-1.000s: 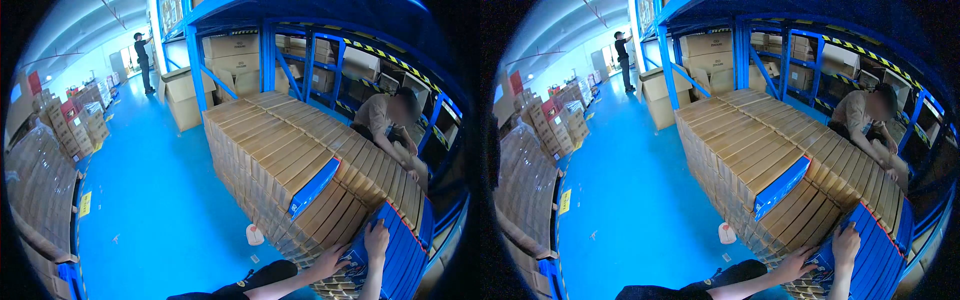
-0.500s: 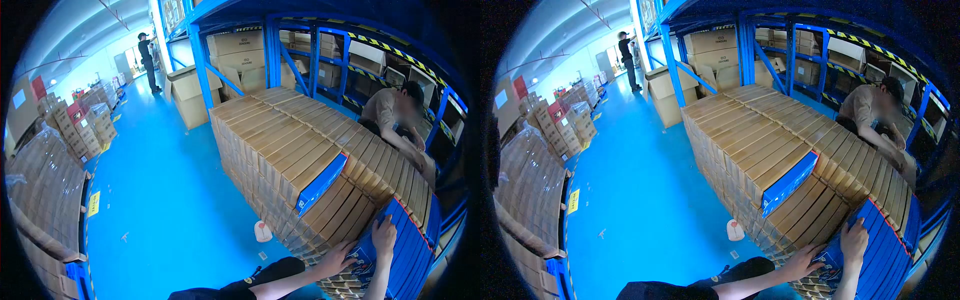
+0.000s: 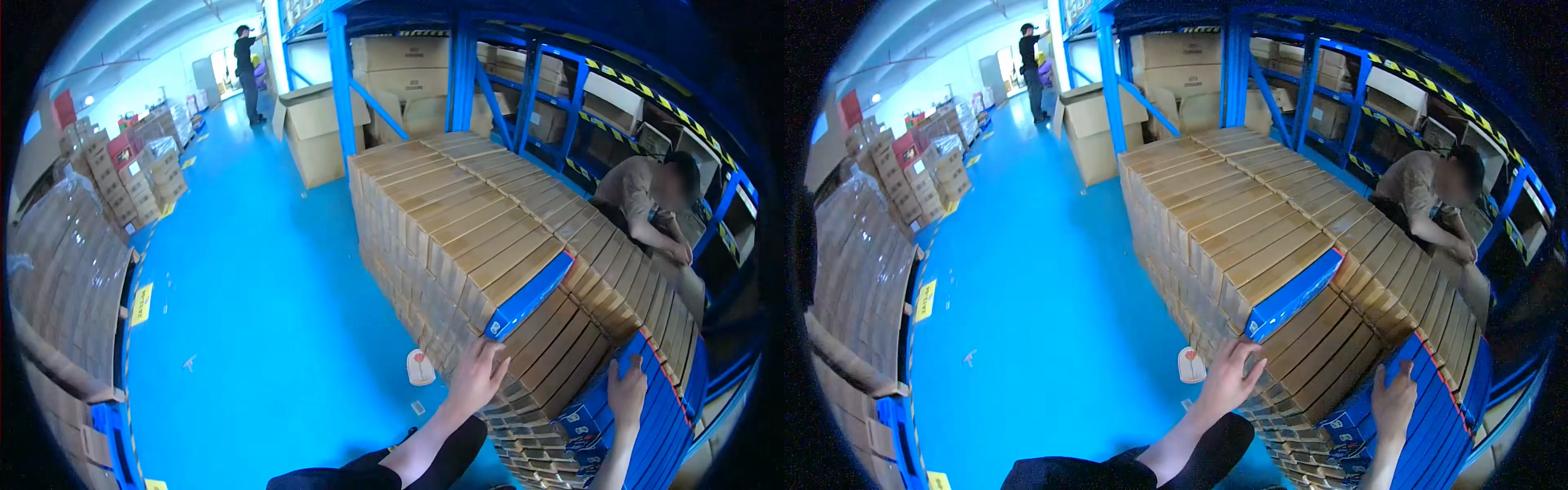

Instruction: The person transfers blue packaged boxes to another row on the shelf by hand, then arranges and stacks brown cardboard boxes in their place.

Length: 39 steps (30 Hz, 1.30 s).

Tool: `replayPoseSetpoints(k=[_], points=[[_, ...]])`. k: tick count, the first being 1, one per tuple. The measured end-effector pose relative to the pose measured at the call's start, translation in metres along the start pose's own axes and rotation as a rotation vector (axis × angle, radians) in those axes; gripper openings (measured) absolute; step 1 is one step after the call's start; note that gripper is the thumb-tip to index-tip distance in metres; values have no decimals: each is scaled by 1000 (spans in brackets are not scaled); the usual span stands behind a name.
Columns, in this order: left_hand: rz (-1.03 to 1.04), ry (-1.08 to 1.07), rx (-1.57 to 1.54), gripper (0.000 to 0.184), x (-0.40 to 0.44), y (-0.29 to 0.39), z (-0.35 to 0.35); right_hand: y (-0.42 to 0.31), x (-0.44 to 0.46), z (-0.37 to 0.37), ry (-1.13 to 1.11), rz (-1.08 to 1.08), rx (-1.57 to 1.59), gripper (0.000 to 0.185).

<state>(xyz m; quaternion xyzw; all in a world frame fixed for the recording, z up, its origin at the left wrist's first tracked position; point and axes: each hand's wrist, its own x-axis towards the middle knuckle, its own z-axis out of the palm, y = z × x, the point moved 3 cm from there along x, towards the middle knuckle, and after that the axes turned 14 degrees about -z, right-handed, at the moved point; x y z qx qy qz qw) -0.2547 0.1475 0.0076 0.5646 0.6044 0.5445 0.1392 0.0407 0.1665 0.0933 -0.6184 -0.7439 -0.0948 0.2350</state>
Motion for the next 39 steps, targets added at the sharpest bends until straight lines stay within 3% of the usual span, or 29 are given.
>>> replayPoseSetpoints(k=[2,4,7,10,13,19,28,31,39], points=[[-135,37,-89,32,-3,-2,-3,-36,15,-2,-68,-8,58,42],[-161,81,-116,33,1,7,-11,-58,36,21,-163,-104,133,47],[-161,160,6,32,4,1,-5,-103,79,45,-223,-42,146,58],[-196,22,135,30,5,-18,9,-108,114,95,-239,-105,63,66],[-336,-171,35,28,4,-36,20,-135,127,97,-340,-18,45,66],[-236,-127,65,25,4,-50,23,-125,130,130,-355,-49,15,66],[-264,-127,53,24,3,-42,28,-134,128,107,-273,18,-19,57],[-239,-114,45,25,0,-37,24,-119,124,124,-123,11,50,58],[-244,-177,33,24,-17,-36,28,-106,108,115,-55,56,183,62]])
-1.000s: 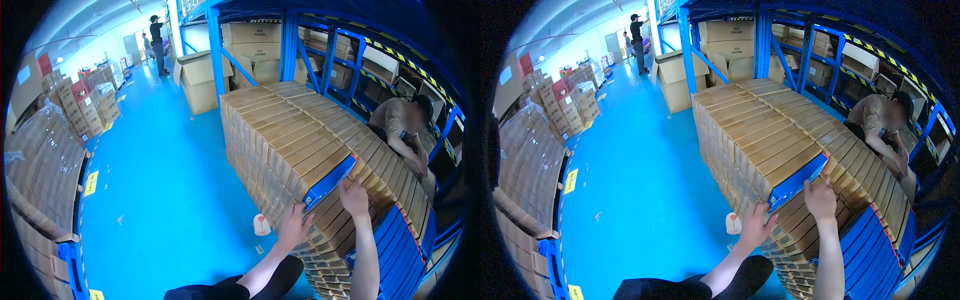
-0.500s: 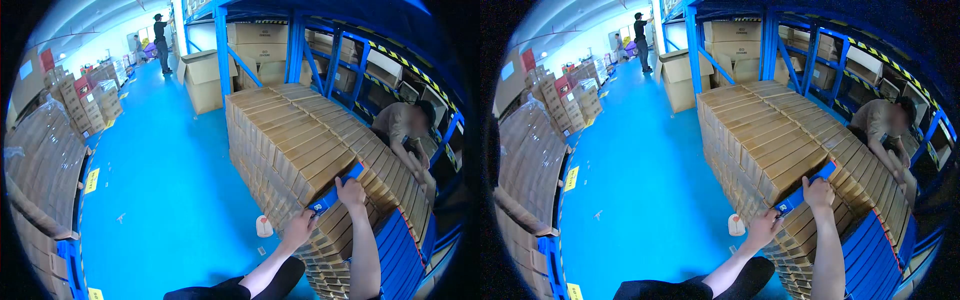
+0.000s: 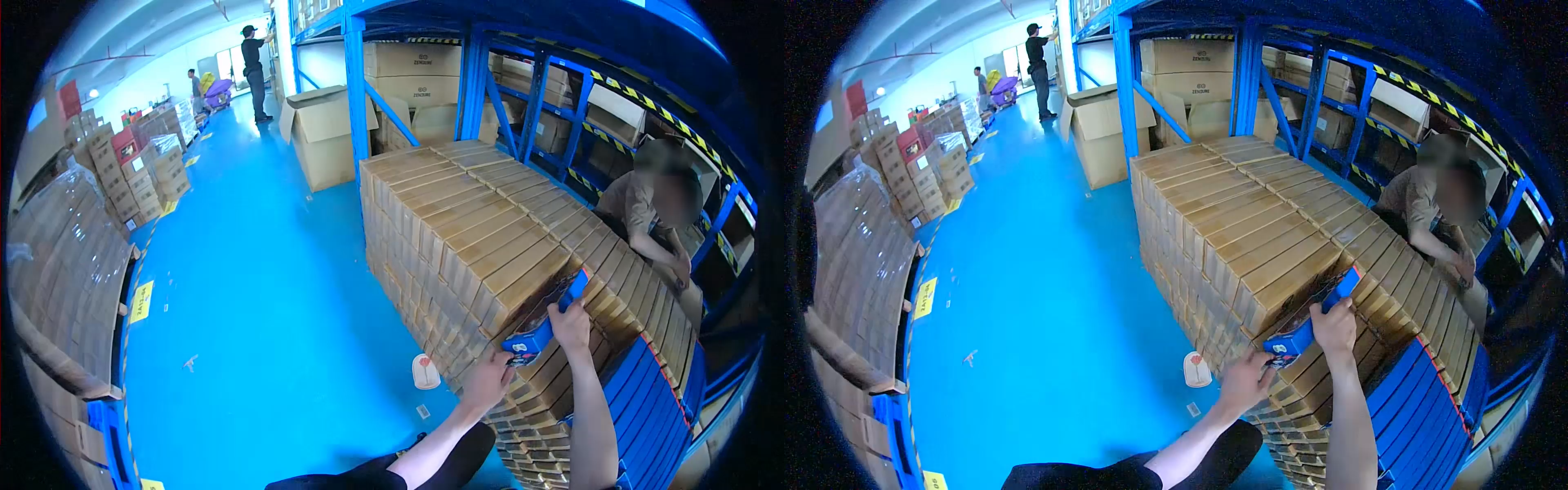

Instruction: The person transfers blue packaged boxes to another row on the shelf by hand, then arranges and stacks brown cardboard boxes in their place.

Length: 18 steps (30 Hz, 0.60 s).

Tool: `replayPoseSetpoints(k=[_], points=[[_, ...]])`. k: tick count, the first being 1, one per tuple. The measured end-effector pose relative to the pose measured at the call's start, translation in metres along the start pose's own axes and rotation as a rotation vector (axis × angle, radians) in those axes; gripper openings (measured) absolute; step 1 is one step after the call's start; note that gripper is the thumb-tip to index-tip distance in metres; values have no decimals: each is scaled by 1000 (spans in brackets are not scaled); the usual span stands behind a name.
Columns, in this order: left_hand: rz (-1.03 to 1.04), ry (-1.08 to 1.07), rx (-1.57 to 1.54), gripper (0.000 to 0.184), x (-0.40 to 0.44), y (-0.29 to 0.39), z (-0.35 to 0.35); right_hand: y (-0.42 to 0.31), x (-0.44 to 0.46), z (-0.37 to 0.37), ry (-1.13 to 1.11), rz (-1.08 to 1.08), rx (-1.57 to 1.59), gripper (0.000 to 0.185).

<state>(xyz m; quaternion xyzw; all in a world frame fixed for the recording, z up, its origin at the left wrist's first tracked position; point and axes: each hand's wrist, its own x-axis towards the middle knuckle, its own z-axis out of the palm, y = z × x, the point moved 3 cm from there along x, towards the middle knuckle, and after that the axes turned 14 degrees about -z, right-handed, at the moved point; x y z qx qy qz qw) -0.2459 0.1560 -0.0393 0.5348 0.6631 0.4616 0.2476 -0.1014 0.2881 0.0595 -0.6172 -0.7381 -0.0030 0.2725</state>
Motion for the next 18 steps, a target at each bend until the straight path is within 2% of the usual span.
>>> replayPoseSetpoints(k=[4,7,11,13,15,16,18], points=[[107,29,-79,25,-16,24,-9,-8,-16,-35,44,-5,30,61],[120,-30,-214,29,-27,29,-1,10,-32,-53,116,-38,38,57],[288,-24,-243,24,-41,46,10,21,-57,-90,247,-68,67,53],[227,-119,-258,20,-51,50,21,26,-67,-106,237,51,101,53],[225,-212,-278,20,-59,52,37,36,-80,-110,345,49,56,54],[250,-188,-265,20,-66,59,38,36,-85,-115,399,51,34,54],[293,-218,-297,20,-70,71,38,37,-87,-127,271,157,-34,57]])
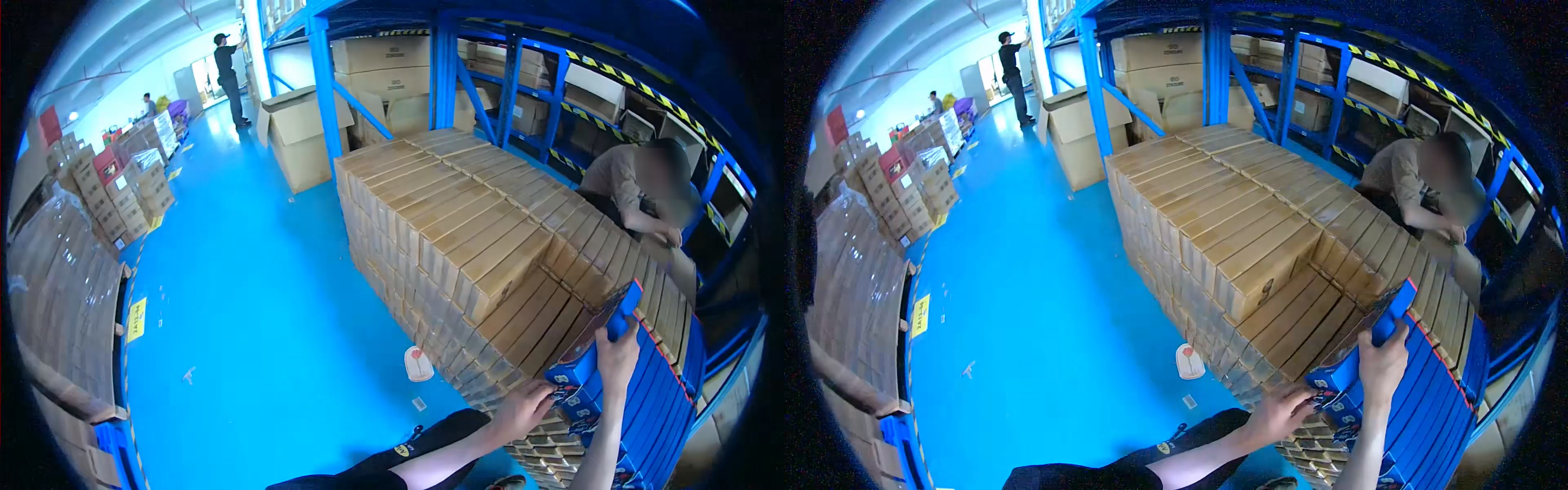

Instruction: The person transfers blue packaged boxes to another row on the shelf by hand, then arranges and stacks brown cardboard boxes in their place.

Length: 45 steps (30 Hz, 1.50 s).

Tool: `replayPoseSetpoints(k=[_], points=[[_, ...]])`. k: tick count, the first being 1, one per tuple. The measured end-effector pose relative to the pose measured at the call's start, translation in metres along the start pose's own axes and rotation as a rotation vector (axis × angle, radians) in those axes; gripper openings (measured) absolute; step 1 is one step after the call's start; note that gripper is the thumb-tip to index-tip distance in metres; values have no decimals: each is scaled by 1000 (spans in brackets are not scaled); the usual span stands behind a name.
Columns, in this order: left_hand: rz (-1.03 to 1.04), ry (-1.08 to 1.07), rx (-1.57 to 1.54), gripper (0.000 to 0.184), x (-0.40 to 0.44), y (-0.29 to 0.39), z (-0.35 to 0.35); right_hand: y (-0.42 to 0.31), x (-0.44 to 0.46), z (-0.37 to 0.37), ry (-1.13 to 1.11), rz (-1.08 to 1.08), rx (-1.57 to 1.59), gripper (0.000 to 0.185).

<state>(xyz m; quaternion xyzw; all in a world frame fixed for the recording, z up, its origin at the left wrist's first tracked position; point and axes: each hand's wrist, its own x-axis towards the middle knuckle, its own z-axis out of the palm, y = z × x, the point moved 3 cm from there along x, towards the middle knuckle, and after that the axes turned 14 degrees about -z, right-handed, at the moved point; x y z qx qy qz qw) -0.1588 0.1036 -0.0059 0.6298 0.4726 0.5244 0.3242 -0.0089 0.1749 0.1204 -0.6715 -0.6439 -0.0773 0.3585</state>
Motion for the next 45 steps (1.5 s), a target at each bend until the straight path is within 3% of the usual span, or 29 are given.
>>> replayPoseSetpoints(k=[9,14,21,24,31,45], points=[[-2,-79,68,26,-10,0,25,35,-4,0,-132,48,-243,62],[50,-104,56,31,-6,-3,27,48,-9,-2,-132,36,-170,61],[-55,-207,114,44,3,-11,20,43,-8,7,-171,57,-162,62],[-29,-345,130,47,6,-13,21,35,-12,9,-180,2,-196,58],[54,-348,177,43,10,-22,29,43,-14,20,-260,-143,-353,47],[-11,-375,124,42,17,-20,26,42,-18,23,-364,-116,-350,60]])
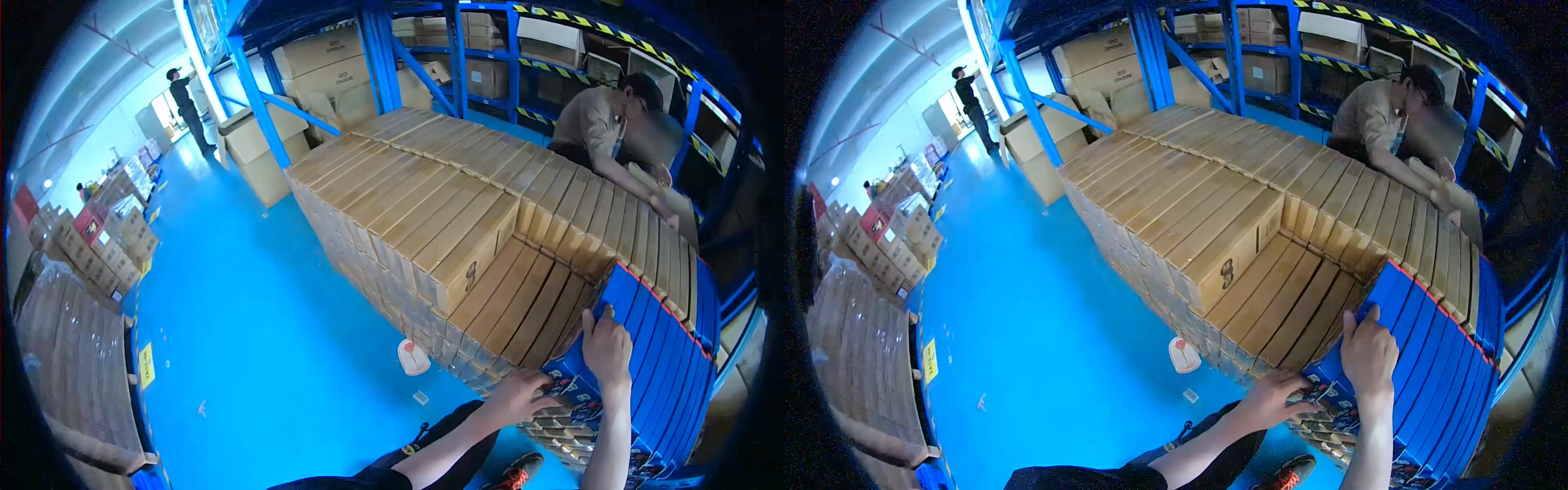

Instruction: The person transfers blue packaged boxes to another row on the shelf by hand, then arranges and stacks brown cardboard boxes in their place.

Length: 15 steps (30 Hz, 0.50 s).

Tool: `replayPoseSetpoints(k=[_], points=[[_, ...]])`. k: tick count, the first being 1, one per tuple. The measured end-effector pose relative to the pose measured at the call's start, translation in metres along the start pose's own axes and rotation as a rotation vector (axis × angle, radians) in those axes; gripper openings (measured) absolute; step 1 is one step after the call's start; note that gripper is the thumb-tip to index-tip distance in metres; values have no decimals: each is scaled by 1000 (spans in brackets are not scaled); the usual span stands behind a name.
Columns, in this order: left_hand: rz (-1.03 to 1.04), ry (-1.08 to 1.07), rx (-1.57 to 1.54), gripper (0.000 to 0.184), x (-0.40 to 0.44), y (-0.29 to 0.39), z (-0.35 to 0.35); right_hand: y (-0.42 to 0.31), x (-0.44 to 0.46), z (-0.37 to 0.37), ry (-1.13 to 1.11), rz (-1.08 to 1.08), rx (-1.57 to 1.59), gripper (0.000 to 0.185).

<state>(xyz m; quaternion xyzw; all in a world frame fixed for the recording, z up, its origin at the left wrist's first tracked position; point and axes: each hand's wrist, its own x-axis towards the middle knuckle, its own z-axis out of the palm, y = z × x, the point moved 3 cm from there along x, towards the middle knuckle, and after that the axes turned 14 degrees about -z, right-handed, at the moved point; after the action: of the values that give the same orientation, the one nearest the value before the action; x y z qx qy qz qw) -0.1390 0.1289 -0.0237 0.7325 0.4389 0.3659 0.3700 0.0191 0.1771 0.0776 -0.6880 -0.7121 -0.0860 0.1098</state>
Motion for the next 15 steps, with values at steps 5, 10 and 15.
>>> replayPoseSetpoints(k=[5,10,15], points=[[-120,62,-173,33,-9,12,-57,-3,5,-18,-7,-40,31,56],[-229,843,-98,34,-22,-12,-132,-45,35,-29,-11,-224,87,57],[-192,1041,-7,55,12,-47,-142,-127,85,-2,-92,-277,287,66]])
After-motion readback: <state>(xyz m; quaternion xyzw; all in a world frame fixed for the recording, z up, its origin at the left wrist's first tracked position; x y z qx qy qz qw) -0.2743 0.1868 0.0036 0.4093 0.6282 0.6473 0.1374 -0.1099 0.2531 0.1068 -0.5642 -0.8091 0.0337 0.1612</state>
